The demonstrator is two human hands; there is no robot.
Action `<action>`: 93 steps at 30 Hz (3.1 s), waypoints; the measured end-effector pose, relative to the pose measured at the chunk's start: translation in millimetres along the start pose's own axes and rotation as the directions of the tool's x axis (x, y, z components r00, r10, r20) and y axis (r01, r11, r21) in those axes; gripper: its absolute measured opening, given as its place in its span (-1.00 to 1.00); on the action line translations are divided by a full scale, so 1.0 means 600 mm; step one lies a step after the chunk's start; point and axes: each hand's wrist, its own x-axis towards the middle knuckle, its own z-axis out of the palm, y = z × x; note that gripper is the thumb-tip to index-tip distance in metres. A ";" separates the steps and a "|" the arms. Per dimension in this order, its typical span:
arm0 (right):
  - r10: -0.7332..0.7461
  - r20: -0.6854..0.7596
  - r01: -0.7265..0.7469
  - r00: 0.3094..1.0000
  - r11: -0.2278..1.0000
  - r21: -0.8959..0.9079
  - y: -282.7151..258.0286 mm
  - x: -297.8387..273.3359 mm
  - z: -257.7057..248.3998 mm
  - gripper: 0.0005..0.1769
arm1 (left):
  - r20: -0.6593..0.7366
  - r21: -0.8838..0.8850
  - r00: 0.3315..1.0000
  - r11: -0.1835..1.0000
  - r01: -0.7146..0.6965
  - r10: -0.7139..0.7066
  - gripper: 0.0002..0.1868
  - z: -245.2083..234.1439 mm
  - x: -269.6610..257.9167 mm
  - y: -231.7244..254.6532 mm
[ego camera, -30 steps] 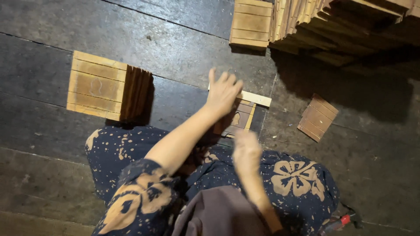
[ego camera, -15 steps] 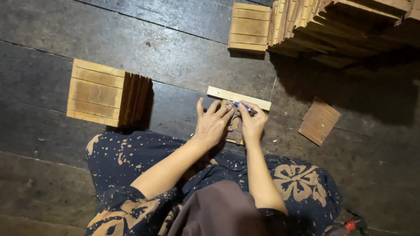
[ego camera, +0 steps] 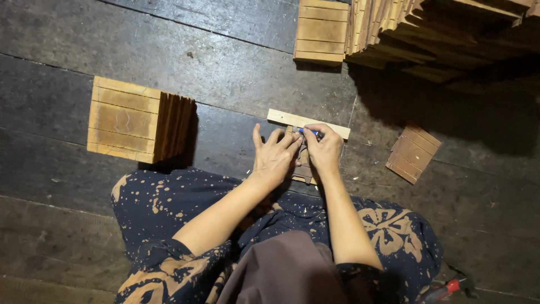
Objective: Marking wooden tiles with a pen using a wooden template jig for consistent placement
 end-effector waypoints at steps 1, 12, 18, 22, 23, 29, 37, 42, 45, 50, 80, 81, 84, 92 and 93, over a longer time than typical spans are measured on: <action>0.000 -0.002 0.000 1.000 1.000 -0.001 0.005 0.009 0.000 -0.89 | 0.000 -0.001 1.000 1.000 -0.002 0.002 -0.33 0.002 0.002 0.002; 0.142 0.255 -0.078 0.956 0.967 -0.244 -0.014 0.075 -0.026 -0.85 | 0.101 0.023 0.994 0.999 0.037 -0.039 -0.35 -0.001 0.009 -0.003; 0.157 0.250 -0.079 0.955 0.952 -0.295 0.027 0.087 -0.053 -0.84 | 0.087 -0.026 0.995 0.999 0.046 -0.044 -0.37 0.011 0.008 -0.006; 0.127 0.295 -0.022 0.947 0.941 -0.337 0.011 0.093 -0.076 -0.84 | 0.088 -0.029 0.995 0.998 0.049 -0.046 -0.38 -0.030 0.005 0.008; 0.062 0.349 0.086 0.935 0.915 -0.395 0.019 0.097 -0.069 -0.84 | 0.088 -0.016 0.995 0.999 0.052 -0.050 -0.38 -0.023 0.005 0.007; -0.258 0.547 0.581 0.796 0.578 -0.573 0.015 0.046 -0.047 -0.85 | 0.104 0.016 0.991 0.997 0.082 -0.083 -0.37 0.000 0.008 0.005; 0.029 -0.303 -0.021 0.953 0.999 0.029 -0.013 -0.125 -0.058 -0.82 | 0.052 0.038 0.996 0.997 0.067 -0.069 -0.37 -0.032 -0.001 0.019; 0.178 -0.321 -0.088 0.930 0.957 0.276 -0.024 -0.166 -0.020 -0.85 | 0.113 0.053 0.993 0.998 0.040 -0.046 -0.22 -0.052 -0.009 0.013; -0.022 -0.393 0.083 0.919 0.987 0.137 -0.006 -0.159 -0.006 -0.83 | 0.143 0.057 0.988 0.997 0.051 -0.059 -0.22 -0.064 -0.008 0.019; -0.160 -0.420 0.191 0.893 0.981 0.032 -0.009 -0.154 0.006 -0.85 | 0.161 0.051 0.985 0.997 0.062 -0.069 -0.23 -0.059 -0.004 0.015; -0.193 -0.241 0.228 0.951 0.966 0.124 -0.019 -0.132 -0.022 -0.93 | 0.176 0.028 0.982 0.998 0.061 -0.065 -0.24 -0.058 -0.006 0.015; -0.196 -0.191 0.225 0.962 0.964 0.142 -0.024 -0.128 -0.027 -0.92 | 0.177 0.023 0.982 0.998 0.063 -0.066 -0.23 -0.061 -0.005 0.014; -0.184 -0.145 0.208 0.972 0.964 0.167 0.009 -0.125 -0.023 -0.91 | 0.165 0.039 0.984 0.997 0.063 -0.068 -0.24 -0.051 -0.002 0.013; -0.165 -0.112 0.184 0.980 0.965 0.189 0.013 -0.128 -0.029 -0.91 | 0.145 0.029 0.988 0.998 0.051 -0.055 -0.23 -0.049 -0.004 0.011; -0.166 -0.108 0.185 0.980 0.964 0.191 0.011 -0.128 -0.031 -0.92 | 0.150 0.034 0.987 0.998 0.053 -0.058 -0.23 -0.049 -0.004 0.011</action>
